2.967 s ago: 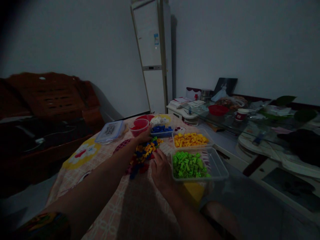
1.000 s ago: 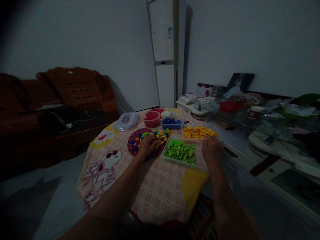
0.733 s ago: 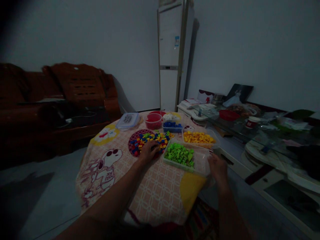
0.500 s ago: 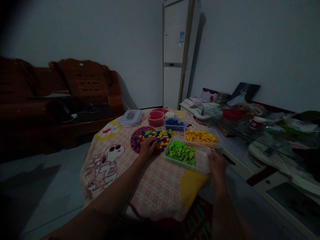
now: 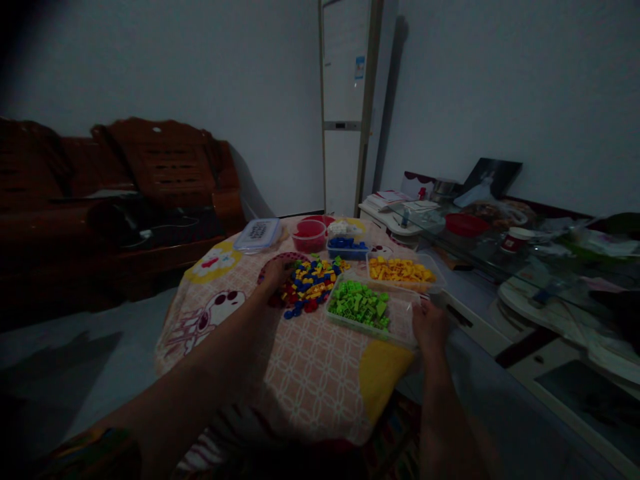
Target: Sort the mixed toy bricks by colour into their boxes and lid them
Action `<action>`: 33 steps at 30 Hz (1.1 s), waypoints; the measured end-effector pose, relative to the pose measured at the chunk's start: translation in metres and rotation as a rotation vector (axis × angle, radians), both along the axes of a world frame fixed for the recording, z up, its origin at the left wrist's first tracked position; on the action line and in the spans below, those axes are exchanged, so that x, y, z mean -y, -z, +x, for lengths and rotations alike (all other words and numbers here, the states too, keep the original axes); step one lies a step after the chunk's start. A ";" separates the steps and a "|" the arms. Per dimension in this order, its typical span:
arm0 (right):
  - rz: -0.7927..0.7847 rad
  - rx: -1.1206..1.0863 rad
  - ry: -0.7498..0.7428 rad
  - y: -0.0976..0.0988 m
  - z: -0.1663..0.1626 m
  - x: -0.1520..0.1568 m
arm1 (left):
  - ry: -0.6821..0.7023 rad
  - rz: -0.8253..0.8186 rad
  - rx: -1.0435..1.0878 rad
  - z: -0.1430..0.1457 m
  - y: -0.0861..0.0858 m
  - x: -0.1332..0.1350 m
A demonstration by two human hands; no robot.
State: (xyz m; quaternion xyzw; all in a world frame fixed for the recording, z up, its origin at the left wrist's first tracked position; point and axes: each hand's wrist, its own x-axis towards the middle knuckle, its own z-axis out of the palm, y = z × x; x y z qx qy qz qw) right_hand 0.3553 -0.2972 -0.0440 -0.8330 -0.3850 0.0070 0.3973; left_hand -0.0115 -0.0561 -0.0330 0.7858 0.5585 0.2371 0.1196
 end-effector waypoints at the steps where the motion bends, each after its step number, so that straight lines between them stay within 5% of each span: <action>1: -0.002 0.003 0.004 0.000 0.000 0.000 | 0.002 -0.019 -0.018 0.002 -0.001 0.000; 10: -0.039 0.057 -0.012 0.002 0.002 -0.001 | -0.092 0.148 0.203 0.010 -0.017 0.028; 15: -0.014 0.041 -0.005 0.002 0.002 -0.001 | 0.133 0.079 0.456 0.039 -0.032 0.055; 22: -0.037 0.045 -0.022 -0.003 -0.001 0.000 | 0.457 0.047 0.407 0.093 -0.030 0.105; 33: -0.036 0.004 0.004 -0.001 0.000 -0.002 | 0.356 0.110 0.078 0.023 0.000 0.085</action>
